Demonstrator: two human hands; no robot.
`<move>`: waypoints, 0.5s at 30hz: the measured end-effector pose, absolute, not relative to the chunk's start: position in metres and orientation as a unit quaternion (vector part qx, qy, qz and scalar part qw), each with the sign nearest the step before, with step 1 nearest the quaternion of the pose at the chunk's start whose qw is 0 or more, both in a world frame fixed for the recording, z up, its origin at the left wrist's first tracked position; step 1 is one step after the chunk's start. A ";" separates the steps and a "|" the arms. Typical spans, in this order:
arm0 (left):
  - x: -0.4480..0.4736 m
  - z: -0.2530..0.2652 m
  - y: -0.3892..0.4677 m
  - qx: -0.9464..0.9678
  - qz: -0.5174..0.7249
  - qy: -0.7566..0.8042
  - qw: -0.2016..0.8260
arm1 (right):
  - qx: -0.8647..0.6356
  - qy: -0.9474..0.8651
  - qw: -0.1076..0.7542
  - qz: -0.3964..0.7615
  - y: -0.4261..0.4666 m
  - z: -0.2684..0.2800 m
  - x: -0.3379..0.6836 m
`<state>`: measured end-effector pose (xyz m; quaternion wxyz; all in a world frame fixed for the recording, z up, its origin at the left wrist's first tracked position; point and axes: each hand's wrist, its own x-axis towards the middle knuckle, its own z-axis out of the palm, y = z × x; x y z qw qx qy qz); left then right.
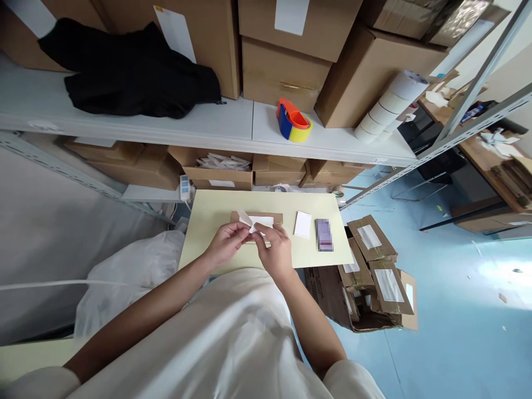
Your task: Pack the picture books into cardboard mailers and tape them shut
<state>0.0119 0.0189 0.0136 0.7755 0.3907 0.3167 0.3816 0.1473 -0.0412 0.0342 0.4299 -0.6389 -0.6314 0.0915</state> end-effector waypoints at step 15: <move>0.003 0.006 0.011 0.626 0.433 0.290 0.580 | -0.628 -0.573 0.462 0.252 -0.059 0.037 0.137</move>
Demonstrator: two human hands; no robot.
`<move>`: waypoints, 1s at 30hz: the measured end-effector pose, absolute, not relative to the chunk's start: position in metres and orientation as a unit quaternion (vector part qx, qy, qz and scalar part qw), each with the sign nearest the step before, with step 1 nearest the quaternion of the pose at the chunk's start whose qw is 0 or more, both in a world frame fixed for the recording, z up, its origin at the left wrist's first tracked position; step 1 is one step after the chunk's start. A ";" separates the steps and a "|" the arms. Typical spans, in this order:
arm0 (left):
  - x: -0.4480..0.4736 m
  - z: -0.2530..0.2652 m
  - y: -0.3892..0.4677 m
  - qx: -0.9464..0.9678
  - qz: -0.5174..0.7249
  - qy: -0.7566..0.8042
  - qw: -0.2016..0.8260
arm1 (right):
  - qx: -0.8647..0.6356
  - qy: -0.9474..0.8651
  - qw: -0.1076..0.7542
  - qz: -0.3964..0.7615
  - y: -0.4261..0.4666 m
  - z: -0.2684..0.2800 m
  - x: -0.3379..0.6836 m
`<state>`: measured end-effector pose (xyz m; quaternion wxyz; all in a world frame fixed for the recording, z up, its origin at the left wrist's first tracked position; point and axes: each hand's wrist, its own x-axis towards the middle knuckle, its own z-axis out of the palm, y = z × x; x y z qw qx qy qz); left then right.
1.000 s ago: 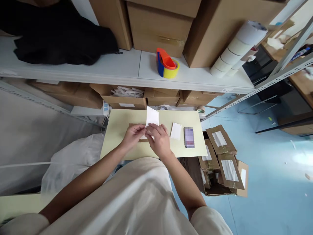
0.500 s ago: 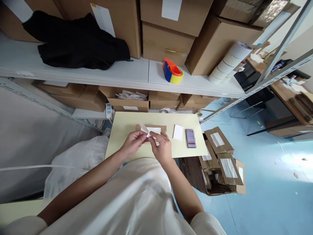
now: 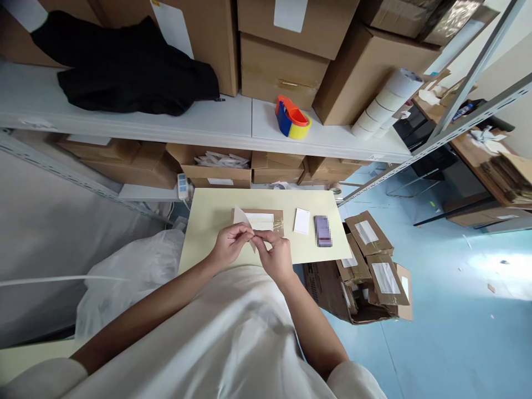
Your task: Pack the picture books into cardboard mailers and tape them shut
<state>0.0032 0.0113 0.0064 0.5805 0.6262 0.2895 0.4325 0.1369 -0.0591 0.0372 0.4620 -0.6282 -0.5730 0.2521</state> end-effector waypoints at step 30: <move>-0.012 0.013 0.003 0.635 0.407 0.314 0.576 | -0.593 -0.703 0.393 0.000 -0.053 0.036 0.131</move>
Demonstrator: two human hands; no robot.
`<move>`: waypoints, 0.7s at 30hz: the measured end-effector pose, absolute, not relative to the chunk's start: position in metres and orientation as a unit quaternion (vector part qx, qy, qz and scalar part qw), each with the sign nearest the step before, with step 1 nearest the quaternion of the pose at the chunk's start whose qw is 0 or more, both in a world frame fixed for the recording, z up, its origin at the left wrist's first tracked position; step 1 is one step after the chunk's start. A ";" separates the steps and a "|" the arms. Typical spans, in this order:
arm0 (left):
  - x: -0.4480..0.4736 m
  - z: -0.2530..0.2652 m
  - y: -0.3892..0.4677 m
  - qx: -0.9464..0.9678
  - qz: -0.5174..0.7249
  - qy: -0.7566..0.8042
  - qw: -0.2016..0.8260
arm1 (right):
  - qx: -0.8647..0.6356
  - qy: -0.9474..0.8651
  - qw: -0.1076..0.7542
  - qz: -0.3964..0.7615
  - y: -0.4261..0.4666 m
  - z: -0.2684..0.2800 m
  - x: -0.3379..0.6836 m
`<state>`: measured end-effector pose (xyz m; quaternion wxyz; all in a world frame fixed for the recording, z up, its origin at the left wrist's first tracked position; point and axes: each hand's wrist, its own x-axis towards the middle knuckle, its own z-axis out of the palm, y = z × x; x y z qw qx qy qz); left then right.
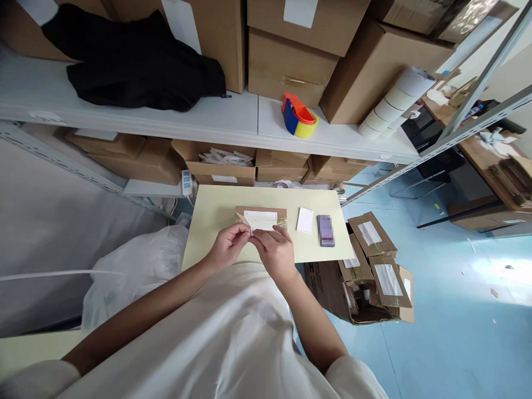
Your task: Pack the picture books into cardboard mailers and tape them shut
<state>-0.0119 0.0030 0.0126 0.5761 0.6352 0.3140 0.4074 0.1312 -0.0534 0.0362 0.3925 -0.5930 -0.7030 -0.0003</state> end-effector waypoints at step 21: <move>-0.021 -0.004 0.009 0.647 0.391 0.319 0.572 | -0.574 -0.465 0.495 0.458 -0.043 0.022 0.138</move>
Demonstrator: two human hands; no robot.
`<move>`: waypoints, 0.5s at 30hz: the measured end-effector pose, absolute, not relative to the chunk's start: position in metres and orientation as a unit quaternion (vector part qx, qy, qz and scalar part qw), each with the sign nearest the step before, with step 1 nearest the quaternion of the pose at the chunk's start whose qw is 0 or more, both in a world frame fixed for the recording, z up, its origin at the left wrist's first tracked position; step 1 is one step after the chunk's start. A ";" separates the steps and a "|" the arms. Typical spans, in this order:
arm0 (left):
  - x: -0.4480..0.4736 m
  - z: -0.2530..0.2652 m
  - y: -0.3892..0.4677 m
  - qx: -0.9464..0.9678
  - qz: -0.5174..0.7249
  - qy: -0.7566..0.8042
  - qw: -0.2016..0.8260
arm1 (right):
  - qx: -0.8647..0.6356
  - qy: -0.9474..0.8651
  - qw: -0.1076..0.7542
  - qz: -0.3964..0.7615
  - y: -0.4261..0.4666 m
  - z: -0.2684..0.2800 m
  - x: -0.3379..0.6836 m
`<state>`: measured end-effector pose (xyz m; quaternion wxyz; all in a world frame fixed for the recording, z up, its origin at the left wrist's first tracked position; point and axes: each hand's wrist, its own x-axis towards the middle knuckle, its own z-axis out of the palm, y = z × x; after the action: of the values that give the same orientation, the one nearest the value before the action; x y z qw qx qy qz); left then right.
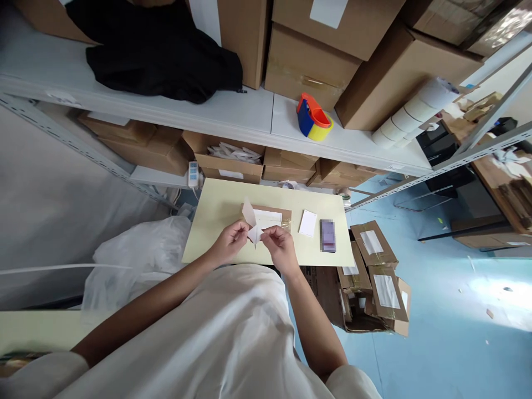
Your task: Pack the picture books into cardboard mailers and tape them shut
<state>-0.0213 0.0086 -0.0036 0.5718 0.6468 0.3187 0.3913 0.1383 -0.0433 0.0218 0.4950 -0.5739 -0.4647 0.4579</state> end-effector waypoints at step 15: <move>-0.085 0.002 0.111 0.740 0.230 0.501 0.386 | -0.671 -0.314 0.491 0.458 -0.026 -0.002 0.185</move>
<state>-0.0853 0.1113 0.0022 0.3858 0.7402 0.5007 0.2295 0.1849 -0.0264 -0.0024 0.4915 -0.6711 -0.3140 0.4577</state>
